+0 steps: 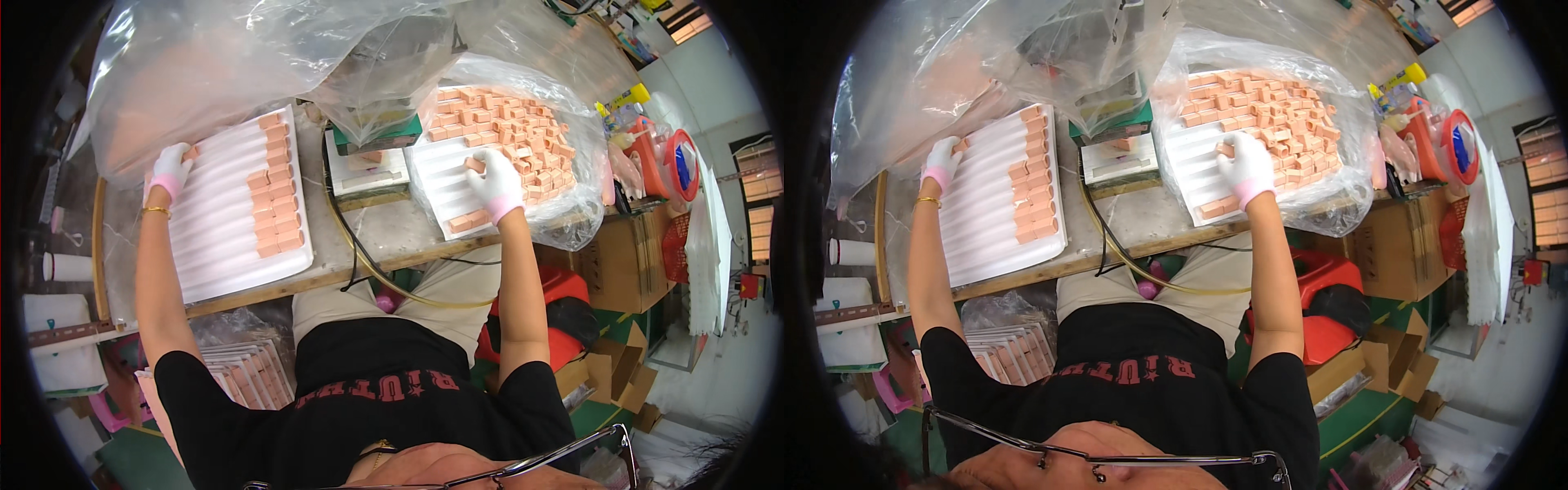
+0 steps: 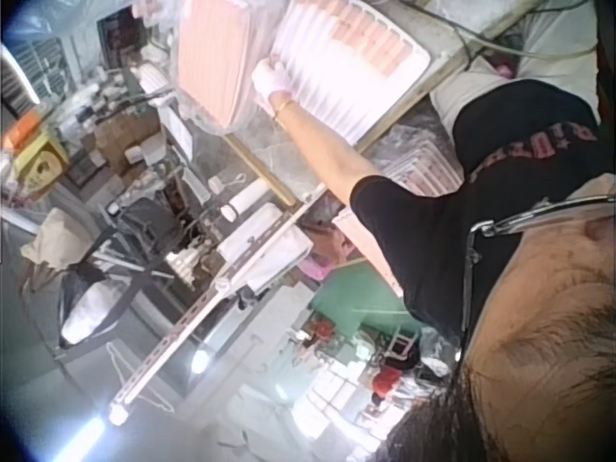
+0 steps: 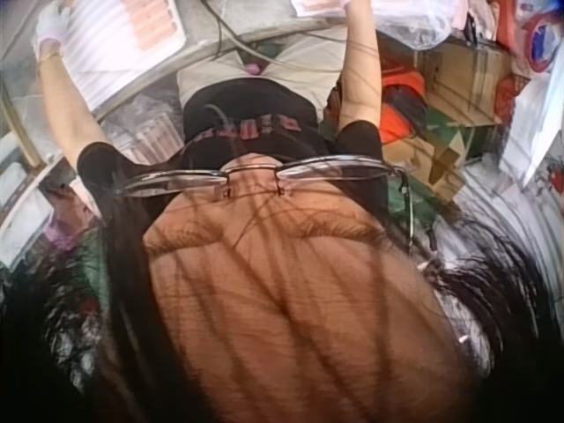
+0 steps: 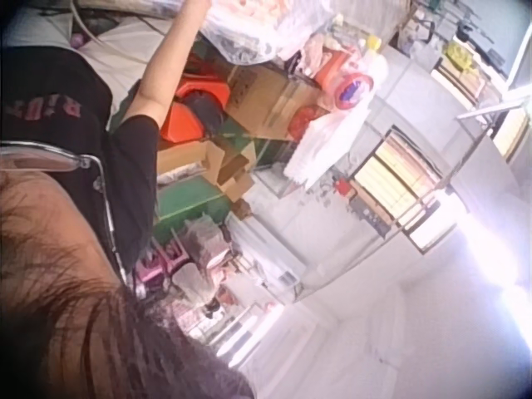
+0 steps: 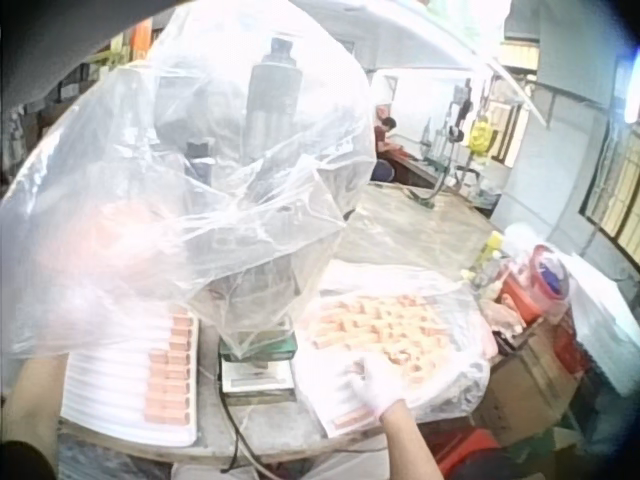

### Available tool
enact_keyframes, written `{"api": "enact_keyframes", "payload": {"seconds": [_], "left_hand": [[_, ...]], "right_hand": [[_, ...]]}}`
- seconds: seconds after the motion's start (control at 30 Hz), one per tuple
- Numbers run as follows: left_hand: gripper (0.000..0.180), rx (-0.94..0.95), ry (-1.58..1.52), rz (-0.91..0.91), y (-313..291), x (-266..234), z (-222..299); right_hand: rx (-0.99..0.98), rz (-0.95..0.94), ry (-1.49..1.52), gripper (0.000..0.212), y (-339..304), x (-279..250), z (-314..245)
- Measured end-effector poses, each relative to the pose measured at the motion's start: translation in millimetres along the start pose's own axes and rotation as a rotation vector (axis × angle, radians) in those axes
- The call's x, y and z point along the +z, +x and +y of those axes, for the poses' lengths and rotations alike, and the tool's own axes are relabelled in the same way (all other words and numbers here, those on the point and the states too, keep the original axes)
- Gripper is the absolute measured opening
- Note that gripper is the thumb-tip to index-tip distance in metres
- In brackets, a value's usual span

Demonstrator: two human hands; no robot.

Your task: Organizing small pink industrial or product components into slotted white trays.

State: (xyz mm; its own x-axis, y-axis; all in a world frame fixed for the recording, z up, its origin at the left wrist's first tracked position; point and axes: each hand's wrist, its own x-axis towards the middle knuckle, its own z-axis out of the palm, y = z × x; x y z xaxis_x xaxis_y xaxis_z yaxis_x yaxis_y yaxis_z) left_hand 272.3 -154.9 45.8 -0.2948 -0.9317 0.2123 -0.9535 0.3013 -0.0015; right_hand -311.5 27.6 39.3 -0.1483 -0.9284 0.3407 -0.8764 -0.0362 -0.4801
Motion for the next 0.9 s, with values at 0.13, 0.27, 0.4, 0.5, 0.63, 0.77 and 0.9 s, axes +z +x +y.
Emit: {"api": "enact_keyframes", "payload": {"seconds": [0.13, 0.27, 0.4, 0.5, 0.63, 0.77, 0.9], "left_hand": [[0.026, -0.024, 0.074, 0.093, -7.6, -3.1, 8.0], [0.022, 0.089, -0.190, 0.207, -10.9, -15.5, 75.2], [0.028, 0.156, -0.929, -0.128, -59.9, -40.8, 229.8], [0.031, 0.336, -0.875, -0.191, -78.5, -52.3, 277.6], [0.033, 0.279, -0.983, -0.203, -76.3, -37.4, 292.8], [0.037, 0.325, -0.913, -0.159, -76.4, -38.6, 312.6], [0.045, 0.031, -1.373, -0.413, -72.8, -27.0, 320.4]], "right_hand": [[-0.094, -0.140, 0.466, 0.028, -7.9, 22.1, -36.9], [0.027, -0.339, 0.696, 0.037, -25.6, 23.8, -76.3], [0.051, -0.375, 0.768, 0.029, -27.0, 21.7, -118.0], [0.081, -0.455, 0.916, 0.029, -22.9, 31.1, -128.2], [-0.332, -0.271, 0.513, 0.035, -19.8, 30.9, -119.8], [-0.315, -0.293, 0.582, 0.034, -25.4, 24.9, -117.1], [-0.178, -0.360, 0.706, 0.031, -22.4, 30.8, -104.5]]}}
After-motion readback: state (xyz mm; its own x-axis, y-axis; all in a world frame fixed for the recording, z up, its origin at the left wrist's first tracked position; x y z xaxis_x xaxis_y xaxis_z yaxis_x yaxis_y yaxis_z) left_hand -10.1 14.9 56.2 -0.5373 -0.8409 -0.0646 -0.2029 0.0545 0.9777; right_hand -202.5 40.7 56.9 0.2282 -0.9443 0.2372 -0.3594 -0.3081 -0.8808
